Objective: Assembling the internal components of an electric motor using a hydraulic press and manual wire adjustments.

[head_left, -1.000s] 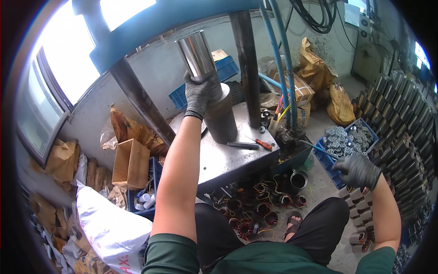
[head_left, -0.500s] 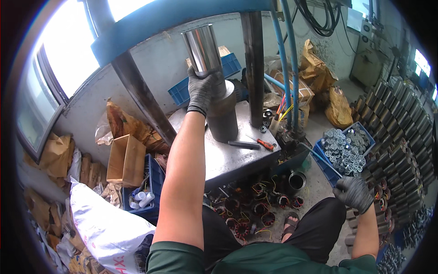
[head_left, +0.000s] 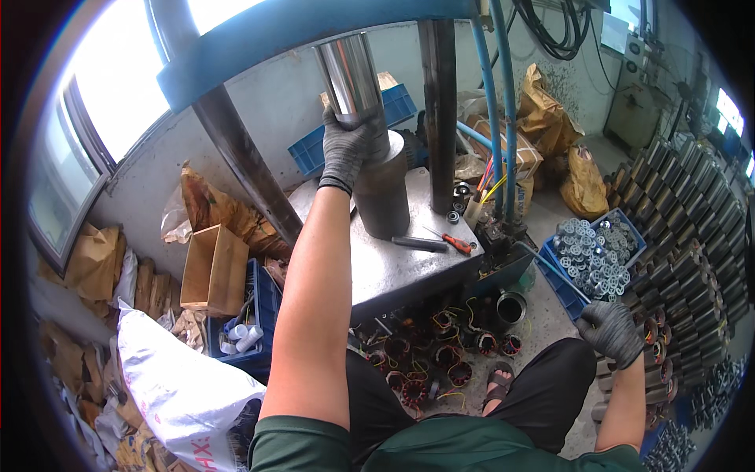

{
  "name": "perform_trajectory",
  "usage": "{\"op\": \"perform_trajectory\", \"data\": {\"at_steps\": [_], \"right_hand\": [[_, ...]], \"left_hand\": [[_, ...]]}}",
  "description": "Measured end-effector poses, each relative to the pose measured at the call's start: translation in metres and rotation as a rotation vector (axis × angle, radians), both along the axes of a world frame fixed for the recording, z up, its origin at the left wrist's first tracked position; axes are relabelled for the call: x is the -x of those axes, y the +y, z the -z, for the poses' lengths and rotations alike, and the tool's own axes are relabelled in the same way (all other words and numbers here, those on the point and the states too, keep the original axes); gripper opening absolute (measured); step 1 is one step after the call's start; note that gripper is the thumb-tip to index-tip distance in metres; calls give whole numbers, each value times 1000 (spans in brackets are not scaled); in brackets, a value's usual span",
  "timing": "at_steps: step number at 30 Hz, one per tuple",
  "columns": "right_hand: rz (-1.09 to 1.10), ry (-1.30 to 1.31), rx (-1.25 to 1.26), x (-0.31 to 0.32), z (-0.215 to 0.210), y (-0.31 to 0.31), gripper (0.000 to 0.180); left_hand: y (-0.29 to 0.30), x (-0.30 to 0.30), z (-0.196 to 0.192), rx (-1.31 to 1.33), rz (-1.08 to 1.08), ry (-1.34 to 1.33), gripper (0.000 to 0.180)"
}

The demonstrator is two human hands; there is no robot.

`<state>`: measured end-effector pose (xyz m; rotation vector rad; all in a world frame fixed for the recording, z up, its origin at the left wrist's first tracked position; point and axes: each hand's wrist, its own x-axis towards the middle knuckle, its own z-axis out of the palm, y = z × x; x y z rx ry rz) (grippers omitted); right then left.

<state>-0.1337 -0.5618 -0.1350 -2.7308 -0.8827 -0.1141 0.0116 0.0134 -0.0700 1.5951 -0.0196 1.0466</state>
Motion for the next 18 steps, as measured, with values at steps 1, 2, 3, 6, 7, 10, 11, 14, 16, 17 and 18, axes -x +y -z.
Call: {"op": "perform_trajectory", "data": {"at_steps": [1,2,3,6,7,10,11,14,16,17,18], "right_hand": [[-2,2,-1,0,1,0,17],[-6,15,-10,-1,1,0,15],[-4,28,-17,-2,2,-2,14],[-12,51,-4,-5,5,-8,14],[-12,52,-4,-5,5,-10,14],[-16,53,-34,-6,5,-12,16],[-13,57,-21,-6,4,-11,16],[-33,54,-34,-7,6,-7,16],[-18,50,-42,-7,6,-12,16],[-13,46,-35,-7,6,-13,16],[-20,42,-35,-7,5,-11,16]], "left_hand": [[4,-1,0,-23,-36,19,95],[7,-2,2,-46,-72,38,94],[4,-2,2,-44,-70,40,94],[-2,-2,0,1,-20,48,95],[-2,-2,0,-11,-33,52,95],[-1,-2,-2,-14,-20,67,95],[-1,-3,-3,-8,5,76,95],[15,-7,2,-49,-28,-22,76],[-2,-4,2,-60,-23,-35,76],[-11,-1,0,-76,-30,-49,76],[-8,0,0,-79,-32,-48,76]]}}
